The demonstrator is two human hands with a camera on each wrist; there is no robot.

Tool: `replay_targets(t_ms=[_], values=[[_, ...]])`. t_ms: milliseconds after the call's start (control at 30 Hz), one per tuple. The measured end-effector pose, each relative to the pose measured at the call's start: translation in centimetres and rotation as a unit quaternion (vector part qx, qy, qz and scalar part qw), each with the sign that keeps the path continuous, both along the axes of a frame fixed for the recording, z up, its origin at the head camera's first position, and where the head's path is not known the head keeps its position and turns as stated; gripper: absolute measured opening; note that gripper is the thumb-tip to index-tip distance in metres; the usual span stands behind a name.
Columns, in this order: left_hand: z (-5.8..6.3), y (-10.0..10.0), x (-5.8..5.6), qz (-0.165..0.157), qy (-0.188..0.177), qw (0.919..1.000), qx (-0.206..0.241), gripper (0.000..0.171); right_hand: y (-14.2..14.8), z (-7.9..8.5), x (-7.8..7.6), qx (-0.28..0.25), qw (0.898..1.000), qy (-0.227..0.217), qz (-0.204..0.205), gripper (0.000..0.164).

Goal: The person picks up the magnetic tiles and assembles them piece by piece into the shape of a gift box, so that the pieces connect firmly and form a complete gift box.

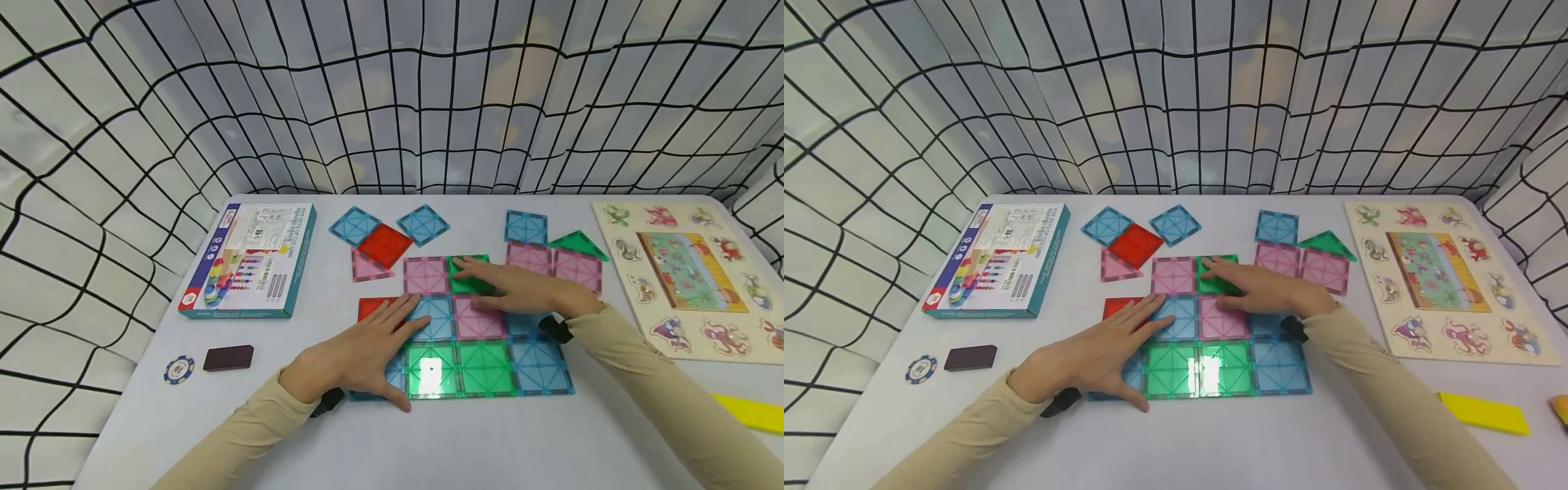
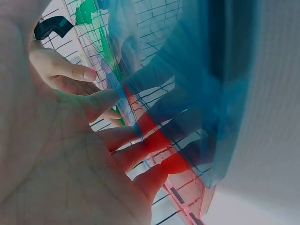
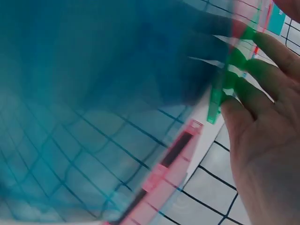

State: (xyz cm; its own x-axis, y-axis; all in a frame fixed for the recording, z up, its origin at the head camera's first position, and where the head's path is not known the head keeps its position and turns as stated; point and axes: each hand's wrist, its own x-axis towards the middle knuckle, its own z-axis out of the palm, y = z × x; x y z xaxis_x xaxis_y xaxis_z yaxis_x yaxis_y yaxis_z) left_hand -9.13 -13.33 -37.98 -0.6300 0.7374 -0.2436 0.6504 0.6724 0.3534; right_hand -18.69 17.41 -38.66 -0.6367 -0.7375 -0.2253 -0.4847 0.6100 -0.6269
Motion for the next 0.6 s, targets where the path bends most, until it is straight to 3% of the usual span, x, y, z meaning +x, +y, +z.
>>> replay_targets(t_ms=[300, 600], values=[[-0.2, 0.0, 0.1, 0.004, 0.000, 1.0000, 0.006, 0.122, 1.2, 0.5, 1.0, -0.020, 1.000, 0.010, -0.015, 0.056], [-0.8, -0.7, 0.4, 0.006, 0.000, 0.9997, 0.022, 0.116, 8.0, 2.0, 3.1, -0.062, 0.993, 0.078, -0.064, 0.044]])
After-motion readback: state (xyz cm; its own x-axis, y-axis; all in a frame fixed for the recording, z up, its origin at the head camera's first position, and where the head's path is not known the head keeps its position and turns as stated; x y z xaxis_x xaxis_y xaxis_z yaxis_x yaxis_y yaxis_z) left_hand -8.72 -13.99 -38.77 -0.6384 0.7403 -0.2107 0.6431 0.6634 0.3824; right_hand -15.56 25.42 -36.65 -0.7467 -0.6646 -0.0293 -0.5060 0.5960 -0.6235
